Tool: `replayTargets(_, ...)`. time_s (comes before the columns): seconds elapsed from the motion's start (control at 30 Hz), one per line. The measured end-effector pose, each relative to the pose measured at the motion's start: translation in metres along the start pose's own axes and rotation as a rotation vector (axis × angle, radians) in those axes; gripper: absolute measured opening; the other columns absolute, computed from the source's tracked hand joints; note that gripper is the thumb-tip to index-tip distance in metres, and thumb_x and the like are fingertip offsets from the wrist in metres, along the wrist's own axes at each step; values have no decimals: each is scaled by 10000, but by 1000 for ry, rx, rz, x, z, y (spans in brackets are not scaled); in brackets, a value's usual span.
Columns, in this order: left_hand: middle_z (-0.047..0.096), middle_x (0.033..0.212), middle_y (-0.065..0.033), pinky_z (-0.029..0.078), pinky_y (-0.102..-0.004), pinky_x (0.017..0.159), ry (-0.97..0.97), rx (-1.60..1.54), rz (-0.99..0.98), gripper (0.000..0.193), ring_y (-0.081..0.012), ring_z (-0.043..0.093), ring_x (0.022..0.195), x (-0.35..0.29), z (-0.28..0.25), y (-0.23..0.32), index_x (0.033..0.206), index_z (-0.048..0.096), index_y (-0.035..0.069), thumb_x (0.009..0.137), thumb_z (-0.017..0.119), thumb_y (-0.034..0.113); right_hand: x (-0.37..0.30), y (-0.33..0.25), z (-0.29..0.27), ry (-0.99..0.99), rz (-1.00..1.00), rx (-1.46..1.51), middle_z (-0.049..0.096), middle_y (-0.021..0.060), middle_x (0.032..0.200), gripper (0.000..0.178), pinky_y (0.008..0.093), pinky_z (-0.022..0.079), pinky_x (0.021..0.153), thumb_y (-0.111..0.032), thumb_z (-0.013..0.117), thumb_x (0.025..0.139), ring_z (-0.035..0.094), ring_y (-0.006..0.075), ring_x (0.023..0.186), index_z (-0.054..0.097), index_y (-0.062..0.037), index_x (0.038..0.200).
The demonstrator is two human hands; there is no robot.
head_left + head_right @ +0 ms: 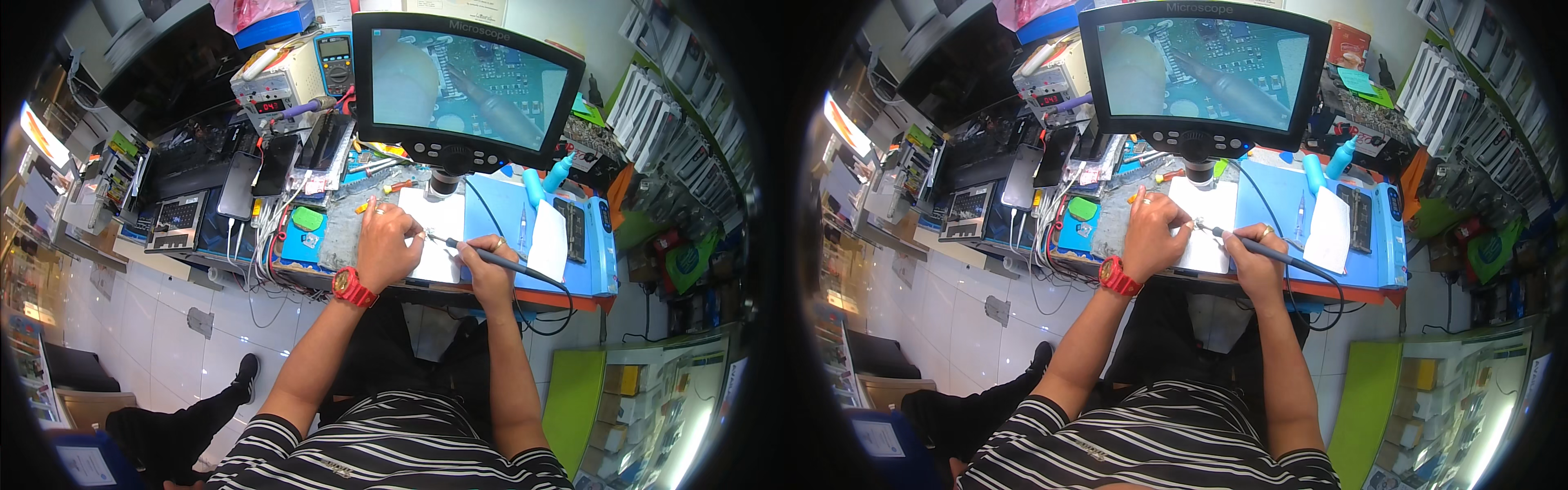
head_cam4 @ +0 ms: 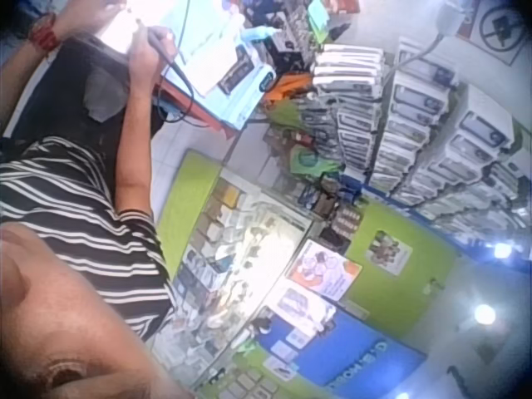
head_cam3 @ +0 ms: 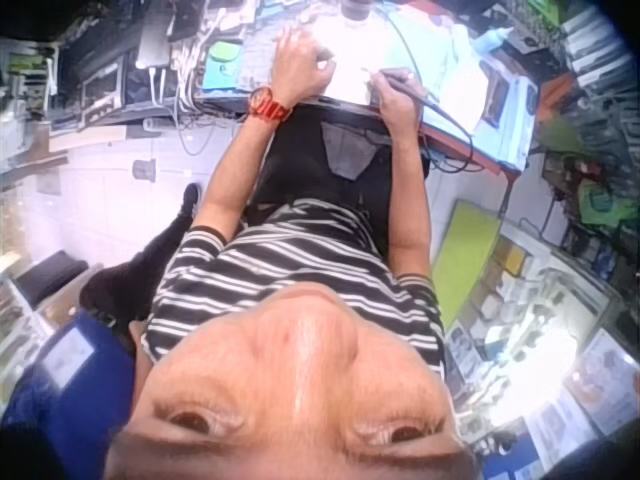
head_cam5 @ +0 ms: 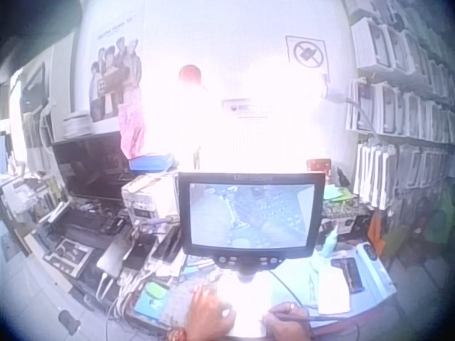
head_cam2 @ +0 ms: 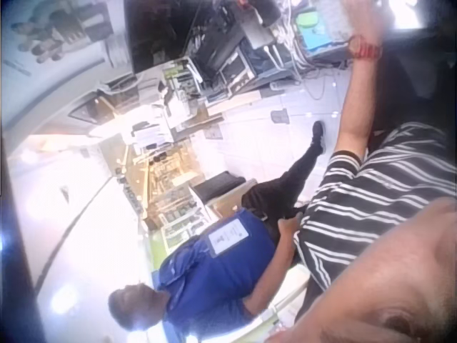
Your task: The person is soldering components onto a circuit board using a soldering iron while viewing the magnified work on a digital microscope monitor.
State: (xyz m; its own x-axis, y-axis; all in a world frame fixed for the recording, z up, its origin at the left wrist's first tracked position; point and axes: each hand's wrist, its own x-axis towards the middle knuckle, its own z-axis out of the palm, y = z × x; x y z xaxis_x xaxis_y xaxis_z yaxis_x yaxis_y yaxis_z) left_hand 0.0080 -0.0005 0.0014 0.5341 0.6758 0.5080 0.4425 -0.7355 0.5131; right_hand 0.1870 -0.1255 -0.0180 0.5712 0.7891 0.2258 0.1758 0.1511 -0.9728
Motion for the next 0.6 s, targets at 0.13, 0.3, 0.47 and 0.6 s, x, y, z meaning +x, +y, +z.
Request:
replayTargets(0.13,713,867,-96,288,-630,1293,-2,3,0,77,-310,685,998,0,0,1,821,784,58,852,794,127,1,3,-1,-5,1,4,751,90,776,185,270,535,643,-92,852,908,686,109,698,717,33,886)
replayTargets(0.3,709,861,-97,287,-630,1294,-10,-8,-8,79,-313,683,989,1,-1,3,817,781,58,854,793,126,0,0,-1,6,0,11,754,98,774,189,272,541,648,-93,851,908,695,117,696,715,36,886)
replayTargets(0.47,705,851,-95,286,-633,1294,-4,-6,-3,78,-313,683,977,1,-1,1,817,779,59,855,790,127,-1,-4,1,8,39,43,765,110,785,193,276,555,661,-97,849,910,717,130,705,717,42,887)
replayTargets(0.6,704,845,-94,285,-635,1294,-4,-10,0,76,-310,684,974,1,-1,2,819,780,61,857,787,127,0,-2,-1,3,28,15,769,116,785,197,277,563,668,-104,849,910,728,138,709,720,43,890)
